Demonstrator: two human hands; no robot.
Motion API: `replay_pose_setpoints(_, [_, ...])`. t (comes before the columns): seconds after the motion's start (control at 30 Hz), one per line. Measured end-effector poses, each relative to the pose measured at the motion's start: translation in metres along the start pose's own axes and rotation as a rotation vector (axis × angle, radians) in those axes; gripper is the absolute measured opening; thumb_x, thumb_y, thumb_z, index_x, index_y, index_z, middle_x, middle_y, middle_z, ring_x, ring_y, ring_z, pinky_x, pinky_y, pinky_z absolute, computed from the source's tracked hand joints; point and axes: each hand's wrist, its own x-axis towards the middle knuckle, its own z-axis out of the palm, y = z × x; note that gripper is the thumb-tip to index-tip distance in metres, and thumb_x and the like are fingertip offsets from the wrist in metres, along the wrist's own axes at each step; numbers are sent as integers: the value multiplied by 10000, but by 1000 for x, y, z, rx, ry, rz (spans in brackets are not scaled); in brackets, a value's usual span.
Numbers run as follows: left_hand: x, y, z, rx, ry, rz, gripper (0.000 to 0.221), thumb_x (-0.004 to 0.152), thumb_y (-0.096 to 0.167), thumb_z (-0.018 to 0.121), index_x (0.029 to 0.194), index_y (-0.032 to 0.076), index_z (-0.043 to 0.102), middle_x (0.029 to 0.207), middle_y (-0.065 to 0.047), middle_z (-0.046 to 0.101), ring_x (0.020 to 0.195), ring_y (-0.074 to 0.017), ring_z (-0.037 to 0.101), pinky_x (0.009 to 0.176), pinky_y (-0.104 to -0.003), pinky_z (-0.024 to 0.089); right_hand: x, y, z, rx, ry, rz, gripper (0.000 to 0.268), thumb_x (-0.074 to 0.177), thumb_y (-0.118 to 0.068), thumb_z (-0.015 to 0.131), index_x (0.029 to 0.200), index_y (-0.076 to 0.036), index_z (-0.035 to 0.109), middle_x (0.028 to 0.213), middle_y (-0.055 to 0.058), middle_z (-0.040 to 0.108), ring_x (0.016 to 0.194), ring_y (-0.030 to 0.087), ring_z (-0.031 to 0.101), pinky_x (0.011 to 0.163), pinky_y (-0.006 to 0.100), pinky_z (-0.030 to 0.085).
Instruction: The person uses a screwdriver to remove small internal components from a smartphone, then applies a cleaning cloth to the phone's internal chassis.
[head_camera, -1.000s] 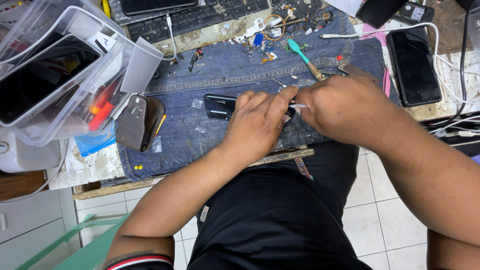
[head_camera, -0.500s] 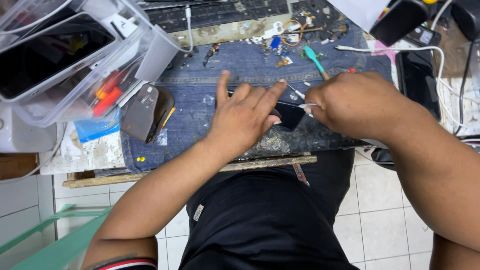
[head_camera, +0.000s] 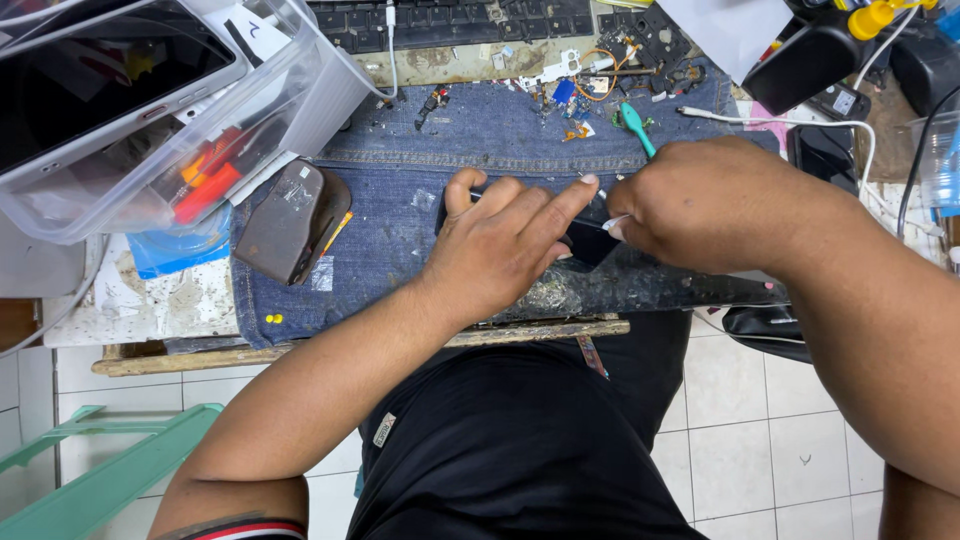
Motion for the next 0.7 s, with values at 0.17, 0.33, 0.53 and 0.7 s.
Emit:
replay_pose_setpoints(0.17, [1,-1,0,-26,-29,-16,767,924,328,792,1574,165,419,1024,36,597,1021,-187,543,1027,-502,317,2,0,-2,1,1,8,261,905,-363,624,958,-139,745,858,149,736,900,376,711,821,530,549])
replay_pose_setpoints(0.33, [2,-2,-6,-22,-13,-29,605,952,377,763,1466,147,543,1104,21,627,1073,-179,563,1042,-484,316,-5,17,16,143,32,21,303,917,-442,657,1038,-176,735,819,141,739,885,362,711,818,515,545])
replay_pose_setpoints(0.53, [3,1,-8,26,-4,-12,442,956,384,752,1318,147,661,1140,28,647,1087,-178,570,1043,-465,305,-2,31,51,375,110,26,247,915,-396,699,1005,-171,745,768,128,754,775,332,740,774,480,562])
replay_pose_setpoints(0.7, [4,3,-9,54,-25,2,460,953,380,757,1324,125,668,1166,18,654,1083,-191,565,1017,-454,301,2,39,67,499,216,-27,269,894,-390,733,1001,-145,765,749,136,749,724,323,739,696,465,559])
